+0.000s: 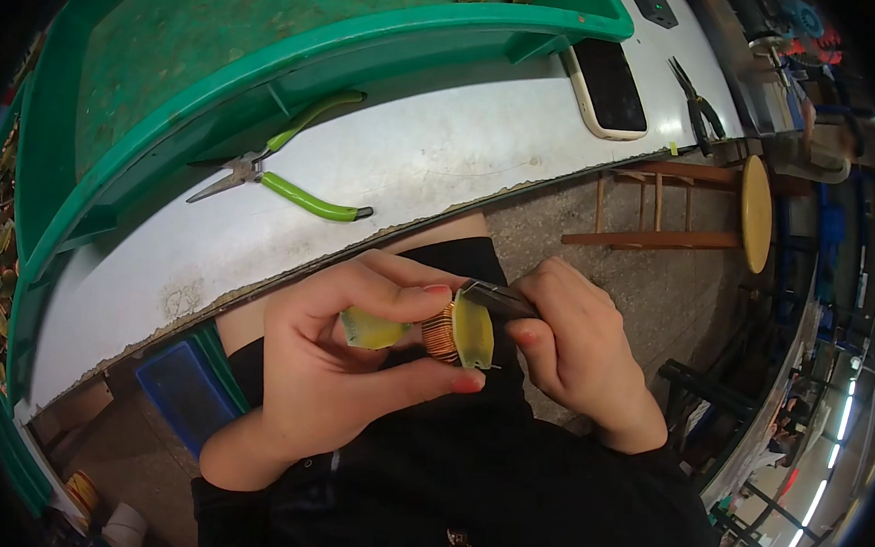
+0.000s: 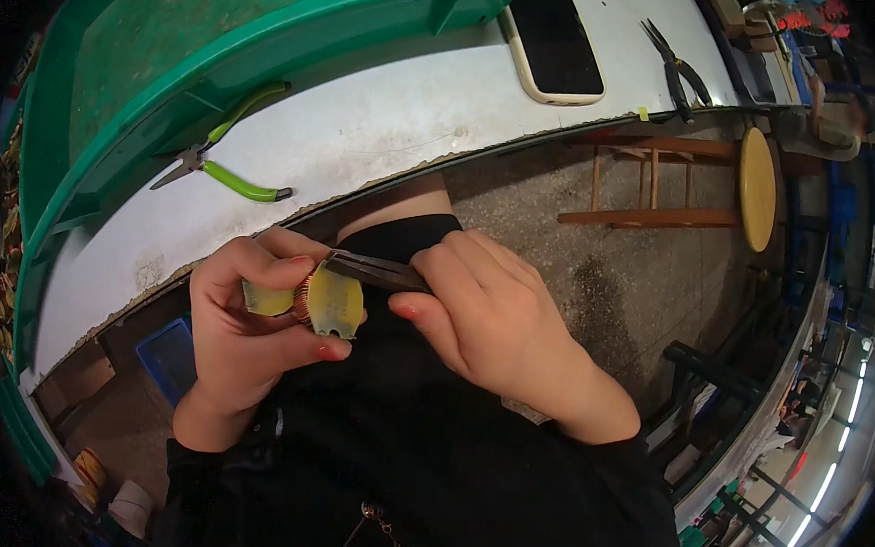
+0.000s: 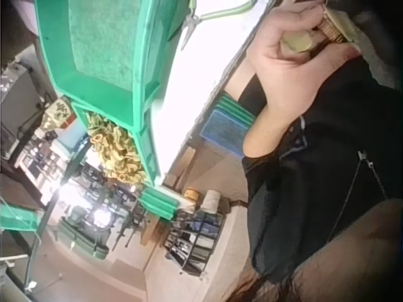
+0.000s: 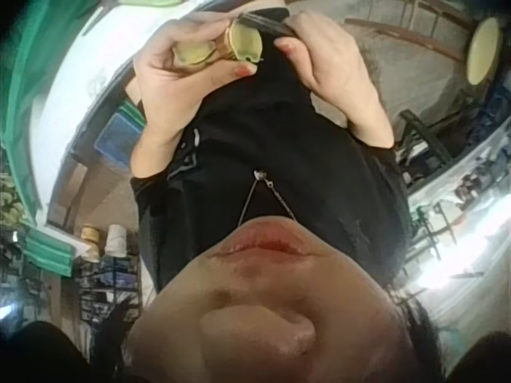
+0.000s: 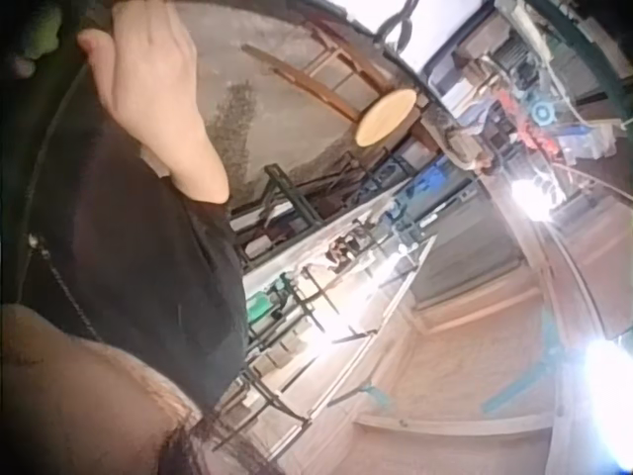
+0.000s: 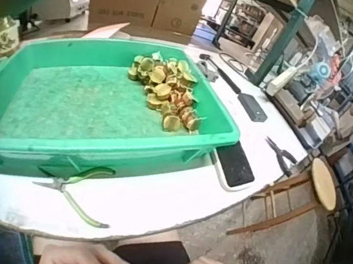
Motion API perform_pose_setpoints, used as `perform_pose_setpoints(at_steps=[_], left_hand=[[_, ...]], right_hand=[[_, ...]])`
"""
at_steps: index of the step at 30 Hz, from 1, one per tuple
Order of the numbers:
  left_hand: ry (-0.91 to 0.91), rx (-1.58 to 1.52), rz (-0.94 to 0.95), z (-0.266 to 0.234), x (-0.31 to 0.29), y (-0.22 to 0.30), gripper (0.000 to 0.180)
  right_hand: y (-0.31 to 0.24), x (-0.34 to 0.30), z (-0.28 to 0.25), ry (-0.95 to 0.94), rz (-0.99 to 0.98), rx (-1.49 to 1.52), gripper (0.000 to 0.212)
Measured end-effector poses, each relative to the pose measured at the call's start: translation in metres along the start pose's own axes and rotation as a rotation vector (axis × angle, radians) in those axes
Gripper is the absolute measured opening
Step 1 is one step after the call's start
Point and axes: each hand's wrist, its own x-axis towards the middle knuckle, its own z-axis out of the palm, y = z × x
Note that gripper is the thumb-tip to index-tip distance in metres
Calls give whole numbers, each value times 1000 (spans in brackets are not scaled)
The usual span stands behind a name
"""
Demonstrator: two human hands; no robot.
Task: Trimming and sorting small gold-colored metal components at a workbench using nippers.
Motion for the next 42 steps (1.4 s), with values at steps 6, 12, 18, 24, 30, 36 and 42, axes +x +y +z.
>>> perform_pose_setpoints(at_steps=[6,12,18,24,30,36,42], left_hand=[[40,22,-48,-1,-1,-3,42],[60,23,-43,0,-1,-6,41],[95,21,-53,2,-1,-10,40],[96,6,-58,1,0,-10,40],[111,-215,-188,2,4,2,35],[73,-390,-269,0,2,-1,31],[63,-426,-286,0,1,-3,34]], right_hand=[[5,1,6,49,-66,-144,23],[8,-1,11,105,-105,-262,25],[7,-3,15,144,-80,-377,25],[7,-4,14,133,-30,-283,21],[11,-5,10,127,7,-63,19],[18,-6,10,137,20,100,18],[19,-2,12,119,-92,8,19]])
